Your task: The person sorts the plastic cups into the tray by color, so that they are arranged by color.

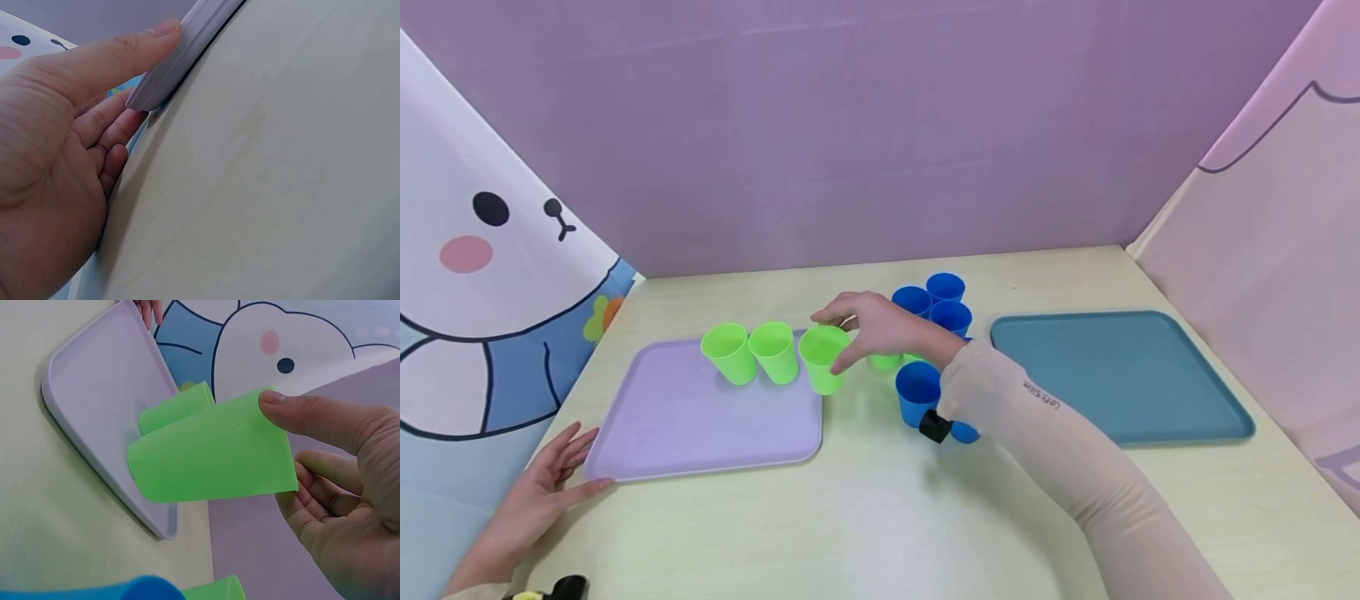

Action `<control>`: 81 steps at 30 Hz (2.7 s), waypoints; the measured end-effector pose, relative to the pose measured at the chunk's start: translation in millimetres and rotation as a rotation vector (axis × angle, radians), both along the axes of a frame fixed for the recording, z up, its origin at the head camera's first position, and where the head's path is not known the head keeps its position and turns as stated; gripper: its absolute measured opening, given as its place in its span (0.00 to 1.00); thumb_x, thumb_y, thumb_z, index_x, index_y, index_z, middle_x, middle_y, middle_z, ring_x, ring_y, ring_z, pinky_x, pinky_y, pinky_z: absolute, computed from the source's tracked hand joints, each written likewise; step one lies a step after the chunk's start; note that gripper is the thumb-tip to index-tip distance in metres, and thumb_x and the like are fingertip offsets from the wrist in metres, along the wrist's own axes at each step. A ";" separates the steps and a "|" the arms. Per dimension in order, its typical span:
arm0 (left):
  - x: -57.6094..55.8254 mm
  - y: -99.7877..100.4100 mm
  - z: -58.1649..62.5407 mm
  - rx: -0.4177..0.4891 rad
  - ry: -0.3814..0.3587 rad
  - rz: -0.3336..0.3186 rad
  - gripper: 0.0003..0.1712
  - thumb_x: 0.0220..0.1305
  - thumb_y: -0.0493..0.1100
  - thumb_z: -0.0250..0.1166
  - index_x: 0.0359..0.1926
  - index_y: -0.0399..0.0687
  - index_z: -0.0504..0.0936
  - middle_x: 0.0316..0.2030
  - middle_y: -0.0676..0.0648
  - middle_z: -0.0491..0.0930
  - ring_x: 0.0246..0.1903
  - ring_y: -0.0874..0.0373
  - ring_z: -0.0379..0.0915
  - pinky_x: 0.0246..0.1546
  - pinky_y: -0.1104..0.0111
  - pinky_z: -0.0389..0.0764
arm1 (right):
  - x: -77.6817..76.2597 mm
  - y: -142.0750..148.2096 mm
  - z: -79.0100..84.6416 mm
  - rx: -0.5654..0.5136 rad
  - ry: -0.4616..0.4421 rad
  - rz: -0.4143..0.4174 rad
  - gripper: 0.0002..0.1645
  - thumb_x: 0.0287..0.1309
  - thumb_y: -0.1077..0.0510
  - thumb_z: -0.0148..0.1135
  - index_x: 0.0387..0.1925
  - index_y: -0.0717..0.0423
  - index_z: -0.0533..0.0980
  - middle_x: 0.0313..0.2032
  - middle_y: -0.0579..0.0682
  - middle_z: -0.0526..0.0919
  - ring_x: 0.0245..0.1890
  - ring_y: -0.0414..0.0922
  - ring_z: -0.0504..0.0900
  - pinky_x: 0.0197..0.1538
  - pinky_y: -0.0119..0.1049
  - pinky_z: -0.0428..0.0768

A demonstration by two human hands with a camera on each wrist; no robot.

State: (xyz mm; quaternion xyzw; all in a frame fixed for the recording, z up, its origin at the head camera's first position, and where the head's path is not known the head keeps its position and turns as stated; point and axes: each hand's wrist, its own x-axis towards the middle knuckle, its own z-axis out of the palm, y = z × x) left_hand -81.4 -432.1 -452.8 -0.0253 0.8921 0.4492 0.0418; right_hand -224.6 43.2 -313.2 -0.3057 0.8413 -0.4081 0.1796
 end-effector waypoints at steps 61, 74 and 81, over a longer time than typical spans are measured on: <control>-0.5 -0.9 -1.1 0.003 0.026 -0.013 0.56 0.69 0.41 0.65 0.78 0.44 0.31 0.72 0.67 0.50 0.49 0.93 0.53 0.49 0.92 0.54 | 42.1 -128.4 -40.7 -0.096 0.100 0.176 0.43 0.42 0.58 0.83 0.63 0.55 0.76 0.55 0.43 0.76 0.42 0.34 0.71 0.46 0.18 0.71; -0.2 -0.1 0.1 -0.004 0.011 0.000 0.57 0.69 0.42 0.66 0.78 0.43 0.30 0.73 0.65 0.48 0.49 0.93 0.52 0.48 0.93 0.53 | 50.3 -155.9 -48.7 0.009 0.166 0.073 0.45 0.43 0.50 0.83 0.65 0.47 0.75 0.54 0.35 0.75 0.45 0.29 0.70 0.43 0.16 0.67; 0.2 0.2 0.2 -0.005 0.021 0.000 0.57 0.69 0.42 0.65 0.78 0.44 0.30 0.73 0.66 0.48 0.49 0.93 0.52 0.48 0.93 0.52 | 52.0 -164.8 -54.9 -0.006 0.163 0.027 0.45 0.43 0.49 0.83 0.65 0.47 0.74 0.60 0.38 0.73 0.57 0.30 0.70 0.53 0.17 0.66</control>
